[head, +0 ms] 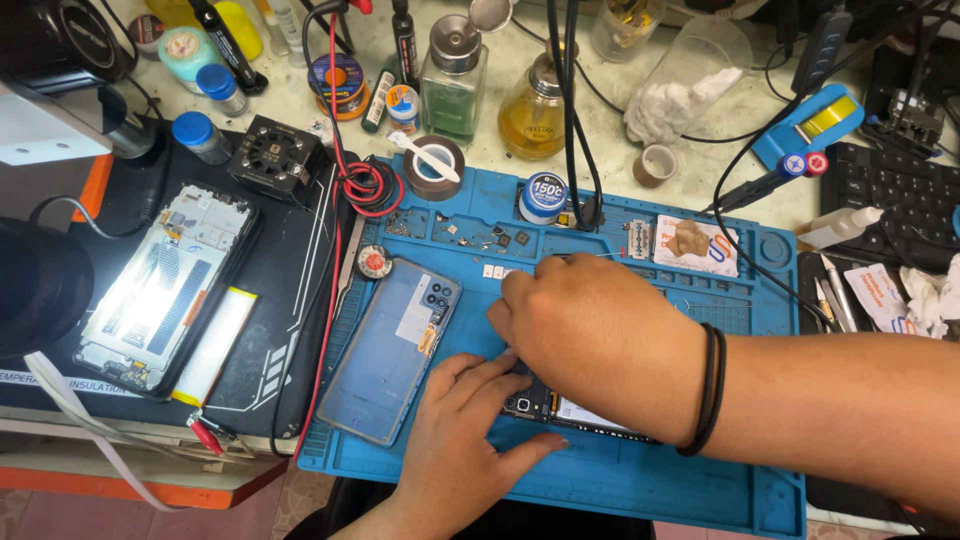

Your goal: The person reassembles a disassembled Samsung Galaxy A12 smartphone on a blue work mat. They use a screwdriver to secure screws, align the back cover, and press the phone together. The phone is then powered on to confirm it boots to the Samsung logo.

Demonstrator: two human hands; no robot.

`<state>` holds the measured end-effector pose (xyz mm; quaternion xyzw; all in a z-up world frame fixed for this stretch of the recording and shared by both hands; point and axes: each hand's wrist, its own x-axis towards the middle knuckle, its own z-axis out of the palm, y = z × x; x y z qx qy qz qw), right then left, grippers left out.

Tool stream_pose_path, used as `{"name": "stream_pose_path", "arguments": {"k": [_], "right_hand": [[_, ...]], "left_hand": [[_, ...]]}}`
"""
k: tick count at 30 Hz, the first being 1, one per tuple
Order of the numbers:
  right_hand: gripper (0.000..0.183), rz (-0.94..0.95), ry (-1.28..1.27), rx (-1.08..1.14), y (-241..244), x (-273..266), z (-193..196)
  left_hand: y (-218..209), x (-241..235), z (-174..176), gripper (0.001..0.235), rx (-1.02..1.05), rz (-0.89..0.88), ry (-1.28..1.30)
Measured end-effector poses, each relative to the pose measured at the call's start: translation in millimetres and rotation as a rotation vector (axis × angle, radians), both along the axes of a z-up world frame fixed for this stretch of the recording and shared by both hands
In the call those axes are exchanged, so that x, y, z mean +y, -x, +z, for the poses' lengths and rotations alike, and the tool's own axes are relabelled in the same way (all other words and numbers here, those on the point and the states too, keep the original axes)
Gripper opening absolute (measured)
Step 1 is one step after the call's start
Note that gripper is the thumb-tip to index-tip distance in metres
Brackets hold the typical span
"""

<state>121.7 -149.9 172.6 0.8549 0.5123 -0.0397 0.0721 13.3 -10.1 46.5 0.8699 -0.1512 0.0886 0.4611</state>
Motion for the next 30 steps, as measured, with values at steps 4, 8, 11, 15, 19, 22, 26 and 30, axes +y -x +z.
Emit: {"name": "stream_pose_path", "arguments": {"k": [4,8,11,15,19,22,26,30], "right_hand": [[0.014,-0.005,0.033,-0.023,3.4,5.4,-1.7],[0.016,-0.095,0.034,0.044,-6.9,2.9,6.4],[0.019,-0.164,-0.183,0.049,-10.8,-0.7,14.4],[0.021,-0.151,-0.396,0.149,-2.1,11.7,1.6],[0.022,-0.029,-0.518,0.274,3.6,35.0,-23.7],[0.021,-0.003,-0.550,0.327,3.4,45.6,-38.4],[0.021,-0.042,-0.573,0.369,0.2,42.0,-43.5],[0.022,-0.128,-0.646,0.375,-3.8,10.7,-38.0]], "left_hand": [[-0.4,1.1,1.2,0.056,-0.001,-0.004,-0.008],[-0.1,2.7,1.7,0.057,-0.022,-0.012,0.017],[2.6,4.9,0.9,0.059,-0.049,-0.006,0.026],[6.1,7.6,-3.8,0.059,-0.081,-0.015,0.024],[7.5,9.5,-2.5,0.063,-0.079,-0.022,0.032],[8.7,10.7,-2.0,0.065,-0.091,-0.007,0.055],[7.7,11.9,0.4,0.066,-0.077,-0.013,0.075],[8.8,12.2,-3.0,0.047,-0.123,0.007,0.140]]}}
